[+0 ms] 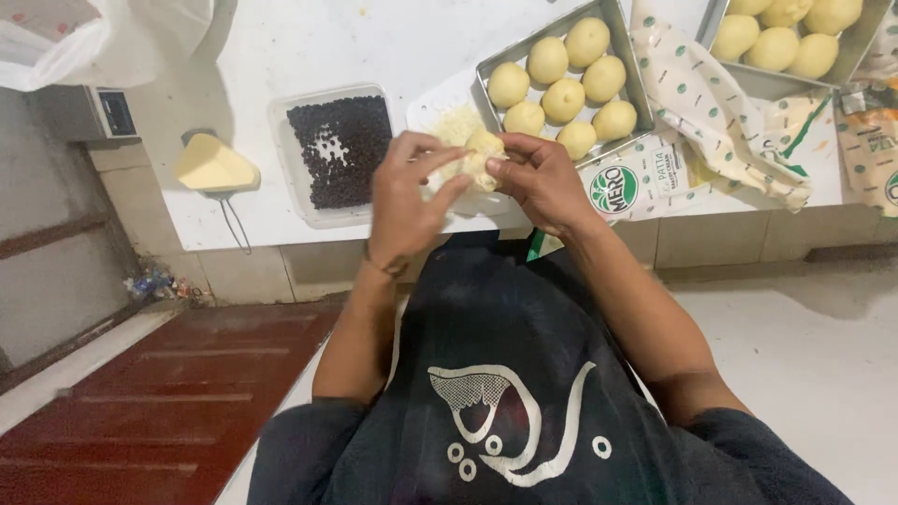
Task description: Preparing filled buns by piping filling into dough portions and rolling them into balls
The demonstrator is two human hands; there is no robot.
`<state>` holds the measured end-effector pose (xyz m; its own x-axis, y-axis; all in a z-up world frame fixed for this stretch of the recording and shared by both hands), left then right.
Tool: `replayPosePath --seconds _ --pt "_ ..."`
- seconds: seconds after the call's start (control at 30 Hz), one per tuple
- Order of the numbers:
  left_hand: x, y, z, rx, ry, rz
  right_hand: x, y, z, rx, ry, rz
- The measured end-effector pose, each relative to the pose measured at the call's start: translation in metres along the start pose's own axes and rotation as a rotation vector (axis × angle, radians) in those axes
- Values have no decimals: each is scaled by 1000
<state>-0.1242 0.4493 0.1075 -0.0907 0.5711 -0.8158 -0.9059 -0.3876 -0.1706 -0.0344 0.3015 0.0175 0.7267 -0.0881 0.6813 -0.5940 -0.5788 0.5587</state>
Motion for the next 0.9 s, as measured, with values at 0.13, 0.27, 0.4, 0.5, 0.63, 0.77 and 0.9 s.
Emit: replayPosePath --seconds 0.13,0.27,0.4,0.5,0.63,0.77,0.9 --pt "25 24 -14 -95 672 473 2 8 -9 32 -39 -56" --pt "48 37 -52 -95 1272 910 -5 -4 -14 19 55 -69" --pt "93 54 -76 -221 1250 883 -11 -19 8 32 218 5" --pt "105 57 -79 -299 1186 883 -6 -23 10 66 397 79" --pt "93 51 -66 -223 1052 824 -1 -15 9 -4 263 2" --pt "78 39 -38 -10 631 589 0 -14 12 0 75 -99" --pt "82 43 -59 -28 -132 197 8 -11 26 23 7 -90"
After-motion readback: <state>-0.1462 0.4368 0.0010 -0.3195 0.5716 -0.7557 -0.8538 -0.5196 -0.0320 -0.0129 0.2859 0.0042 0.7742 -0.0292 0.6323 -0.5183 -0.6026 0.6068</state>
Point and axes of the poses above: each hand's wrist, its own y-axis away from the middle knuckle, its own z-axis out of the back of the hand, x = y × z, the point moved 6 cm from there along -y, towards the middle knuckle, and after that the axes turned 4 degrees about -x, right-handed, at the moved point
